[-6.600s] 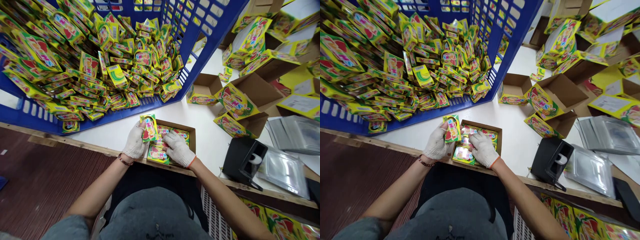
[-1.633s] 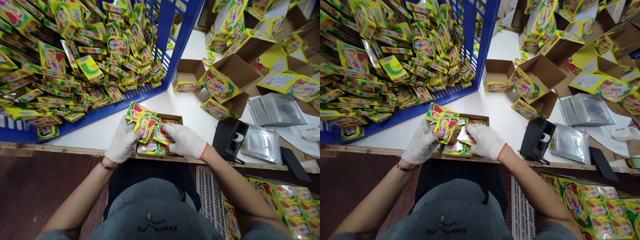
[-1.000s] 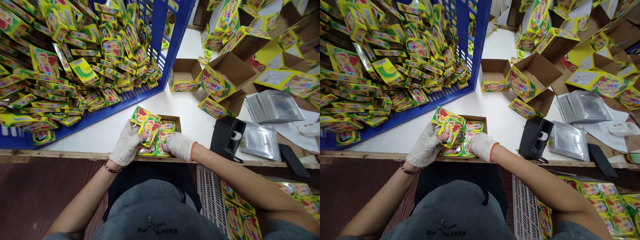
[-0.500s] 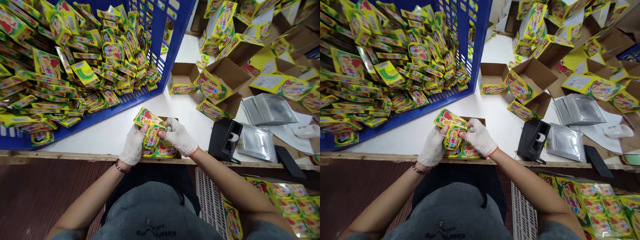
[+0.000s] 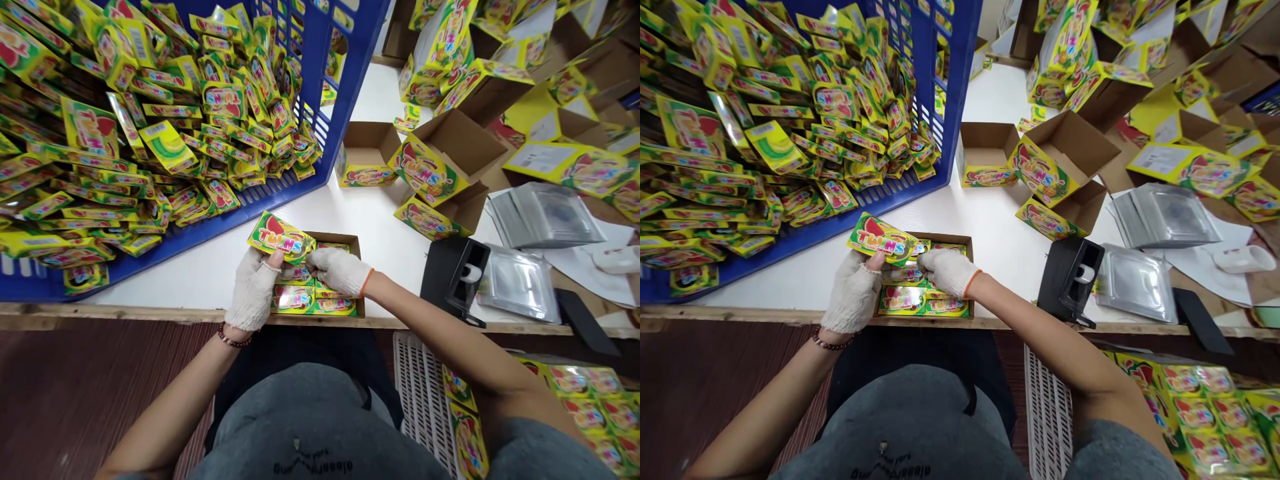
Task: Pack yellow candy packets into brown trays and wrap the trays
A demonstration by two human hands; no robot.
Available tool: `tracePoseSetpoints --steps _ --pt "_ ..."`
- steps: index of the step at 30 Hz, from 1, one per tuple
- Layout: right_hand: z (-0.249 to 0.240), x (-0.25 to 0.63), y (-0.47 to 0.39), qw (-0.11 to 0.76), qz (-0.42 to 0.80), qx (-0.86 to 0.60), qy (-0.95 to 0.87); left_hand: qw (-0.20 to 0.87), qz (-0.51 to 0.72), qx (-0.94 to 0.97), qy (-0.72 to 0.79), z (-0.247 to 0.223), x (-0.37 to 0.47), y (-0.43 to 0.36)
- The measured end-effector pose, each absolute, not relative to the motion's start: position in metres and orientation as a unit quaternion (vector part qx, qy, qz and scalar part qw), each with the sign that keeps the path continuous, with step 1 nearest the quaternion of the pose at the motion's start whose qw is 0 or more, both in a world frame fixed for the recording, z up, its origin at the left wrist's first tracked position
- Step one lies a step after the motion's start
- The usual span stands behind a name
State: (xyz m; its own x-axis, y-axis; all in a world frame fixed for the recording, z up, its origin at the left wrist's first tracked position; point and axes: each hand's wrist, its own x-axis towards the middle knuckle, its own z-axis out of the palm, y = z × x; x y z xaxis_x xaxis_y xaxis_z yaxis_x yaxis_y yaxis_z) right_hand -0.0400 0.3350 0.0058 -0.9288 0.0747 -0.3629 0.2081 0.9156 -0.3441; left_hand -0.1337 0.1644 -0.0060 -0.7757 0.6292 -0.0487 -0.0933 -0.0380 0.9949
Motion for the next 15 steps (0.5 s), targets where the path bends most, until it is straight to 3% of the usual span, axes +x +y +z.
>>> tracePoseSetpoints --steps 3,8,15 --pt "0.014 -0.021 0.333 0.142 -0.141 0.044 0.979 0.283 0.698 0.194 0.629 -0.003 -0.133 0.162" --pt "0.034 0.005 0.333 0.216 -0.097 0.031 0.971 0.315 0.703 0.186 0.609 -0.003 -0.132 0.164" --pt "0.036 -0.006 0.314 0.195 0.004 0.069 0.978 0.33 0.708 0.171 0.6 -0.005 -0.131 0.164"
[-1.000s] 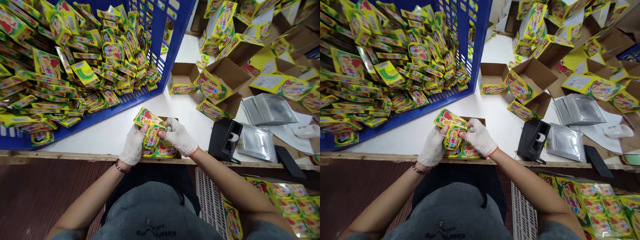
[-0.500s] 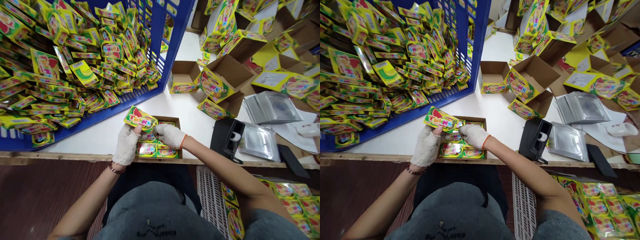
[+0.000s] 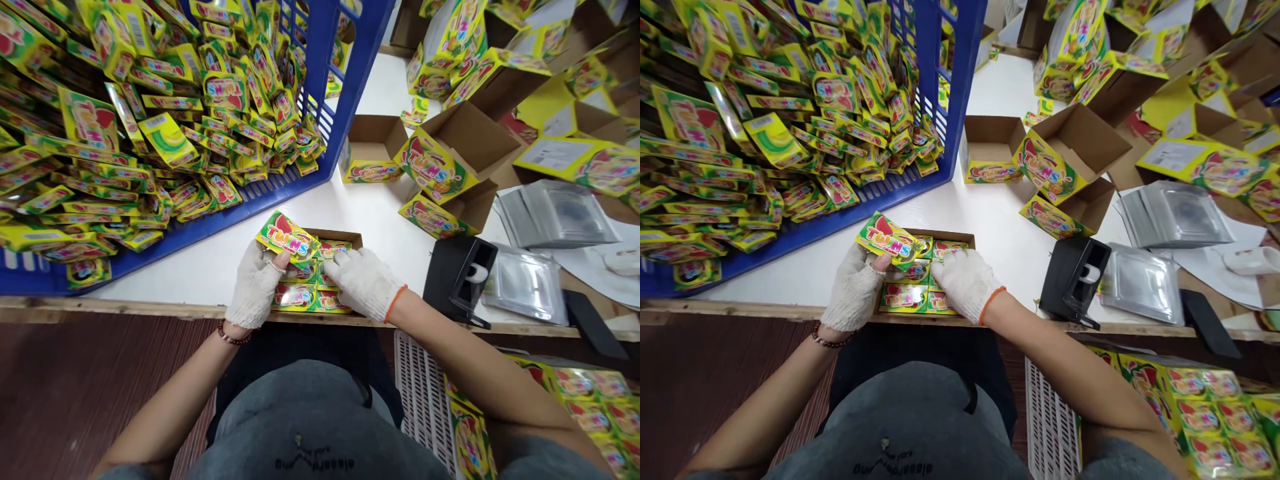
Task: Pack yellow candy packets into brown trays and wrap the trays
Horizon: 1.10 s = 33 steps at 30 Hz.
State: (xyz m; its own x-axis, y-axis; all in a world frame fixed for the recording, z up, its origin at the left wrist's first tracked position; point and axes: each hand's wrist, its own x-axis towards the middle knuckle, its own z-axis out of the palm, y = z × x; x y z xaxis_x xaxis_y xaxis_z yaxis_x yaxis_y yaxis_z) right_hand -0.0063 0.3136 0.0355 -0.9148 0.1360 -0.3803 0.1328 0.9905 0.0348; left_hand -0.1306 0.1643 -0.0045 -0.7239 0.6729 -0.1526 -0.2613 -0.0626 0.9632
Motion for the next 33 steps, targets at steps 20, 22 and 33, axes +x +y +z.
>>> tracePoseSetpoints --steps 20,22,33 --pt "0.004 -0.006 0.353 0.185 -0.251 0.044 0.949 0.354 0.689 0.186 0.605 0.005 -0.123 0.171" --pt "0.007 -0.003 0.353 0.131 -0.354 0.09 0.922 0.363 0.684 0.188 0.605 0.004 -0.122 0.176" --pt "0.05 -0.017 0.375 0.023 -0.279 0.227 0.933 0.179 0.24 0.523 0.798 -0.005 -0.125 0.198"
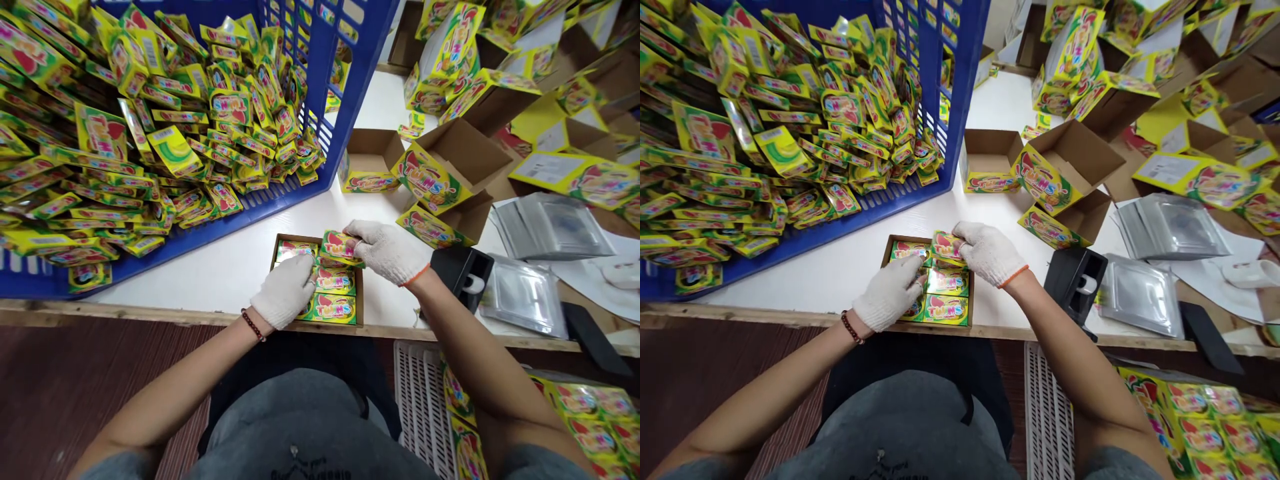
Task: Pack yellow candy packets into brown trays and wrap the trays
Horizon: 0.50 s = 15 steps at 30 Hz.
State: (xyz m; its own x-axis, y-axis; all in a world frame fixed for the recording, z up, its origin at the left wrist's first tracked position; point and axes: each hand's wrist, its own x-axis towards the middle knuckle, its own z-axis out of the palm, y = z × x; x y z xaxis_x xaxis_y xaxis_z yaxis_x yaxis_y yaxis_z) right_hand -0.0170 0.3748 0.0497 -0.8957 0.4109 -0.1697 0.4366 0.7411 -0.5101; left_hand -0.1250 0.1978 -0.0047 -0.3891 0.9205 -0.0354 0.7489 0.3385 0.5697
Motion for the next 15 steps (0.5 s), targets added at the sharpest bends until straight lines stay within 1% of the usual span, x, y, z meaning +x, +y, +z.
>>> tracePoseSetpoints --steps 2,3,5,6,8,10,12,13,15 --pt "0.047 -0.022 0.377 0.09 -0.2 0.241 0.946 0.126 0.162 0.574 0.793 -0.006 -0.126 0.199" --pt "0.043 -0.025 0.375 0.11 -0.171 0.244 0.948 0.114 0.134 0.586 0.791 -0.007 -0.127 0.199" --pt "0.032 -0.03 0.371 0.124 -0.138 0.248 0.951 0.11 0.095 0.585 0.798 -0.005 -0.129 0.2" --pt "0.026 -0.032 0.369 0.114 -0.132 0.248 0.953 0.112 0.084 0.581 0.802 -0.004 -0.13 0.201" --pt "0.017 -0.03 0.368 0.061 -0.141 0.243 0.958 0.112 0.079 0.579 0.804 0.001 -0.131 0.203" --pt "0.01 -0.023 0.372 -0.028 -0.171 0.232 0.957 0.107 0.1 0.602 0.785 0.006 -0.131 0.208" --pt "0.003 -0.011 0.377 -0.11 -0.214 0.257 0.936 0.096 0.145 0.658 0.733 0.008 -0.129 0.217" --pt "-0.001 -0.004 0.379 -0.13 -0.248 0.28 0.918 0.089 0.167 0.692 0.697 0.007 -0.128 0.222" --pt "-0.01 0.012 0.378 -0.126 -0.338 0.317 0.877 0.076 0.19 0.748 0.632 0.001 -0.126 0.234"
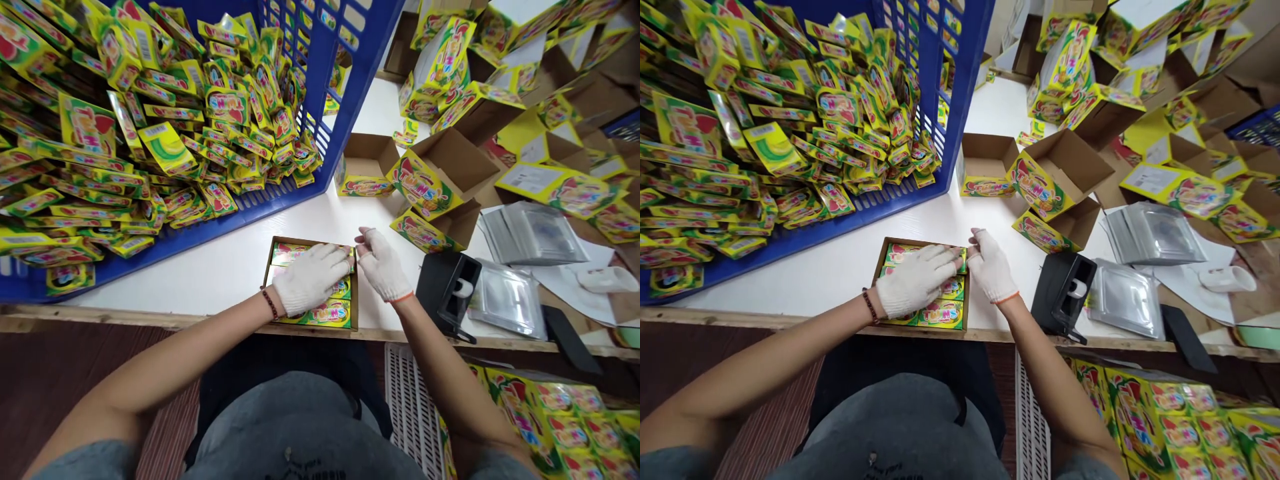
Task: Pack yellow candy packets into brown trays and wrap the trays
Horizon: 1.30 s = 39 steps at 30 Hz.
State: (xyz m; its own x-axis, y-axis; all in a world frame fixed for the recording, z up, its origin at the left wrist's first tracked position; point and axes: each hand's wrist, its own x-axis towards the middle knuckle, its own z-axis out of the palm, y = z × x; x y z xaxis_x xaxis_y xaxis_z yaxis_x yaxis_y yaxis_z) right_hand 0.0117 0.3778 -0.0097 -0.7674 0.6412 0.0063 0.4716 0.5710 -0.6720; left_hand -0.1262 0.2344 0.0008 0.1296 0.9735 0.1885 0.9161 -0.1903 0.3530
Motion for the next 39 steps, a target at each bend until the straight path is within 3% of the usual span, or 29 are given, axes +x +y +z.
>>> tracePoseSetpoints --steps 2,5,13,16,19,22,25,27,30,33,37,39 --pt "-0.019 0.026 0.371 0.081 0.413 -0.314 -0.851 0.074 0.178 0.773 0.604 -0.009 -0.127 0.244" --pt "-0.032 0.042 0.356 0.024 0.435 -0.296 -0.85 0.078 0.133 0.781 0.605 -0.022 -0.13 0.248" --pt "-0.052 0.042 0.337 0.037 0.384 -0.366 -0.847 0.085 0.072 0.775 0.621 -0.033 -0.12 0.237" --pt "-0.05 0.04 0.335 0.016 0.374 -0.366 -0.852 0.145 0.088 0.776 0.607 -0.028 -0.125 0.246" --pt "-0.046 0.04 0.334 0.015 0.381 -0.348 -0.856 0.218 0.188 0.725 0.626 -0.013 -0.151 0.258" --pt "-0.044 0.041 0.332 0.008 0.392 -0.356 -0.848 0.125 0.277 0.594 0.745 0.0 -0.196 0.263" --pt "-0.048 0.043 0.329 0.013 0.397 -0.365 -0.842 -0.023 0.198 0.485 0.852 0.0 -0.247 0.261" --pt "-0.052 0.043 0.328 0.027 0.392 -0.361 -0.846 -0.069 0.115 0.455 0.88 -0.007 -0.277 0.262" --pt "-0.055 0.044 0.327 0.036 0.378 -0.365 -0.85 -0.081 0.02 0.488 0.869 -0.018 -0.307 0.27" --pt "-0.051 0.043 0.326 0.015 0.379 -0.381 -0.843 -0.097 0.005 0.494 0.864 -0.022 -0.322 0.283" --pt "-0.05 0.042 0.325 0.018 0.388 -0.386 -0.837 -0.075 0.075 0.475 0.874 -0.018 -0.329 0.283" --pt "-0.055 0.044 0.325 0.042 0.384 -0.373 -0.844 -0.036 0.177 0.459 0.87 -0.016 -0.328 0.273"
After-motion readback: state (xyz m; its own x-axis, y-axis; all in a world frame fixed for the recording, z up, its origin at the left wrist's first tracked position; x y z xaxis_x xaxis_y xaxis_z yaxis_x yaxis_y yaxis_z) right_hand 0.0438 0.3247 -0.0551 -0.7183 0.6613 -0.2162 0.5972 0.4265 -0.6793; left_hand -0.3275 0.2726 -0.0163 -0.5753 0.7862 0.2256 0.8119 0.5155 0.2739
